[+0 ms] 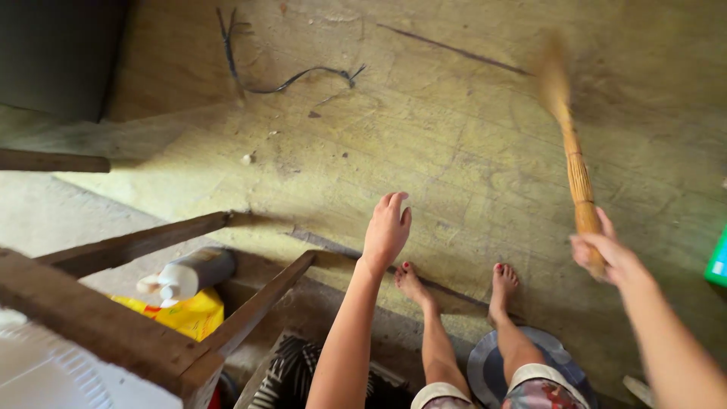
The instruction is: The person sweeps the floor with a handheld broom, moving around a wooden crib and under furniture to gather debris.
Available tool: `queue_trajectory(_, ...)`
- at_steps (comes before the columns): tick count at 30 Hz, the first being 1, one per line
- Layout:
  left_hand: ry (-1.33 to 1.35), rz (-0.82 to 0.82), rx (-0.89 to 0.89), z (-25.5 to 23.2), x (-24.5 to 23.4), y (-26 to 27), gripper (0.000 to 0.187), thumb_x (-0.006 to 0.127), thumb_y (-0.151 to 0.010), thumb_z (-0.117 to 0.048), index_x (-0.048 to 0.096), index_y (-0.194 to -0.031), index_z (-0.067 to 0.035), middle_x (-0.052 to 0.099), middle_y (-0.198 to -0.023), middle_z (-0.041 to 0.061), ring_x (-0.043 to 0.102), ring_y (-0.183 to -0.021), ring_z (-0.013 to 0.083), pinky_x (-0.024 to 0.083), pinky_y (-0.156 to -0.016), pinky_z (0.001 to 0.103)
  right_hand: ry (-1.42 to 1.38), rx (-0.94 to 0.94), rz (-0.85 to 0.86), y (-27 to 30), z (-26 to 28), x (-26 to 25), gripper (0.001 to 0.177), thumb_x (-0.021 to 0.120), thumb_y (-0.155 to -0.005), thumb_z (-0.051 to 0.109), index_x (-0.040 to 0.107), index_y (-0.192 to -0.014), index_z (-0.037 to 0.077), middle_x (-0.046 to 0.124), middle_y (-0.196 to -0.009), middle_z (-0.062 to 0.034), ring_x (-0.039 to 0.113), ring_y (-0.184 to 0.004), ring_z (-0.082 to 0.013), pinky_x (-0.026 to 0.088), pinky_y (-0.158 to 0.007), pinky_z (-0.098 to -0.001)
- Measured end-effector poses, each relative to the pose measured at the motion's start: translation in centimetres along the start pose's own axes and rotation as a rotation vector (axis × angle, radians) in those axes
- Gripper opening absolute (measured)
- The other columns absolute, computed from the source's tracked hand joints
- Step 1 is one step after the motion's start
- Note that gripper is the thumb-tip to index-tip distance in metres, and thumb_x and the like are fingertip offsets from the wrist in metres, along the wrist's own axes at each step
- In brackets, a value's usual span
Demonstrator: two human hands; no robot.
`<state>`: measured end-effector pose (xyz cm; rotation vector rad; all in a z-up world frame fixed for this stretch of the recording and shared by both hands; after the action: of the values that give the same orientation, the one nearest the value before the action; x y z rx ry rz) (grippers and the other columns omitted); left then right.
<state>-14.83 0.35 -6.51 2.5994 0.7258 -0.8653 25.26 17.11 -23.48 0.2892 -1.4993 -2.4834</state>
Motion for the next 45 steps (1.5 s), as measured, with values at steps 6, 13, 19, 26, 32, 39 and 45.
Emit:
queue_trajectory(6,0.019,0.060,0.027,-0.5,-0.4,0.9,0.027,0.052,-0.078,-0.010,0.049,-0.103,-0.003,0.051,-0.105,0.017,0.047,-0.099,0.0341,0.040,-0.082,0.038,-0.059,0.023,0.044,-4.6,-9.3,16.2,0.074,0.051,-0.062,-0.009,0.025,-0.118,0.032,0.039,-0.057,-0.0056,0.041,-0.039,-0.0163,0.031,-0.031,-0.0305)
queue_trajectory(13,-0.105,0.098,0.031,-0.4,-3.3,-0.4,0.027,0.053,-0.076,-0.009,0.049,-0.102,-0.001,0.052,-0.103,0.017,0.049,-0.096,0.0346,0.041,-0.079,0.038,0.200,-0.008,0.339,6.1,-7.1,32.4,0.085,0.051,-0.062,-0.008,0.020,-0.131,0.032,0.050,-0.063,-0.0086,0.046,-0.037,-0.0153,0.037,-0.031,-0.0298)
queue_trajectory(19,-0.147,0.068,0.088,-3.7,-2.4,-6.3,0.024,0.053,-0.076,-0.006,0.050,-0.100,-0.001,0.054,-0.100,0.017,0.051,-0.094,0.0342,0.042,-0.080,0.037,0.418,-1.072,0.691,10.7,10.6,22.7,0.082,0.056,-0.062,-0.015,0.030,-0.134,0.014,0.045,-0.103,-0.0133,0.047,-0.075,-0.0171,0.045,-0.053,-0.0270)
queue_trajectory(26,-0.086,0.106,0.140,-11.2,3.9,-15.9,0.028,0.053,-0.075,-0.007,0.049,-0.102,-0.002,0.052,-0.103,0.019,0.049,-0.095,0.0350,0.042,-0.080,0.037,0.039,-0.033,0.046,1.2,14.5,-8.5,0.081,0.051,-0.066,0.002,0.023,-0.130,0.044,0.042,-0.061,-0.0053,0.034,-0.037,-0.0100,0.028,-0.031,-0.0243)
queue_trajectory(32,-0.085,0.223,0.050,-15.3,9.8,-23.3,0.033,0.050,-0.079,-0.011,0.044,-0.110,-0.003,0.051,-0.105,0.018,0.049,-0.097,0.0342,0.041,-0.079,0.038,-0.711,0.036,0.072,-17.9,17.6,-14.9,0.028,0.053,-0.075,0.000,0.030,-0.067,0.014,0.036,-0.053,0.0065,0.038,-0.042,-0.0027,0.034,-0.040,-0.0153)
queue_trajectory(39,-0.072,0.178,0.077,-17.3,10.9,-27.4,0.036,0.050,-0.080,-0.010,0.041,-0.114,-0.002,0.050,-0.109,0.019,0.049,-0.100,0.0344,0.041,-0.081,0.038,-0.014,0.055,0.009,-12.2,10.0,13.9,0.090,0.047,-0.059,-0.011,0.014,-0.130,0.035,0.047,-0.090,-0.0103,0.043,-0.040,-0.0205,0.036,-0.031,-0.0346)
queue_trajectory(45,-0.154,0.248,-0.087,-15.7,9.1,-28.9,0.041,0.049,-0.079,-0.012,0.038,-0.118,-0.004,0.050,-0.109,0.019,0.049,-0.099,0.0342,0.041,-0.082,0.038,0.064,-0.016,0.391,-7.7,16.6,28.9,0.083,0.052,-0.061,-0.009,0.021,-0.130,0.023,0.052,-0.060,-0.0107,0.045,-0.037,-0.0174,0.035,-0.032,-0.0301)
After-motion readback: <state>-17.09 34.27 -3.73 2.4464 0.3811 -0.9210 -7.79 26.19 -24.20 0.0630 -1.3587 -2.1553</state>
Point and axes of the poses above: each hand's wrist, its own y-axis away from the middle knuckle, its own x-axis out of the palm, z = x × y, the point moved 9 cm from there along -y, towards the middle knuckle
